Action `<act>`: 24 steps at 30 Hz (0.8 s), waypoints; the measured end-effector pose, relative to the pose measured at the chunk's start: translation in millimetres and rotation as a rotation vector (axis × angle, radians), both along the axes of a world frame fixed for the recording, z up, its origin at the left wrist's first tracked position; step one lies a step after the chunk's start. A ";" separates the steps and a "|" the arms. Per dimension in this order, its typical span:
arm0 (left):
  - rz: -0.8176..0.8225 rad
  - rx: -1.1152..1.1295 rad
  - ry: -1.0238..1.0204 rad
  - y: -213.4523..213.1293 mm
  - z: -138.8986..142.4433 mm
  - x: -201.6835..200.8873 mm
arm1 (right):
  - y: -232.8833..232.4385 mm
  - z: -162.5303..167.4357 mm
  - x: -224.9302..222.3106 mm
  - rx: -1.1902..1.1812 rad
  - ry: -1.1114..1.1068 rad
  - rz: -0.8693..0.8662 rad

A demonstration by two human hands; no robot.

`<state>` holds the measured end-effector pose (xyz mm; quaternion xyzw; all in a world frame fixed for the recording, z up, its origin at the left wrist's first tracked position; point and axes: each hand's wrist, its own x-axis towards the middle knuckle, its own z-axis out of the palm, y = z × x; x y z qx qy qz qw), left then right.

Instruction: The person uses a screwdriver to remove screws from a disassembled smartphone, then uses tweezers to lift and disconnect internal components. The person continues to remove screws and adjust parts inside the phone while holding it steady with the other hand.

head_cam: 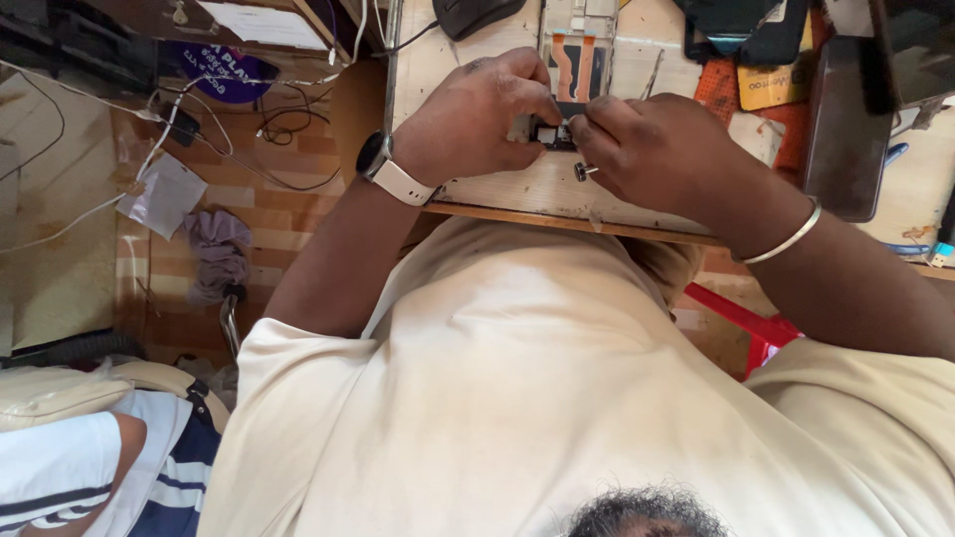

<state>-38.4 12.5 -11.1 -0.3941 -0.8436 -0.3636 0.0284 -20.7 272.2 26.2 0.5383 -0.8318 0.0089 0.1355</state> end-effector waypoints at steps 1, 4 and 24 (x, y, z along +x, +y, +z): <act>0.002 0.003 -0.007 -0.1 -0.1 0.4 | -0.5 -0.5 0.3 -0.005 0.008 0.000; -0.001 -0.008 0.016 -0.6 -0.1 -0.1 | -1.1 -1.6 0.8 0.009 0.041 -0.003; 0.001 -0.013 0.015 -0.6 1.0 0.1 | -10.7 5.4 14.5 0.143 0.163 -0.039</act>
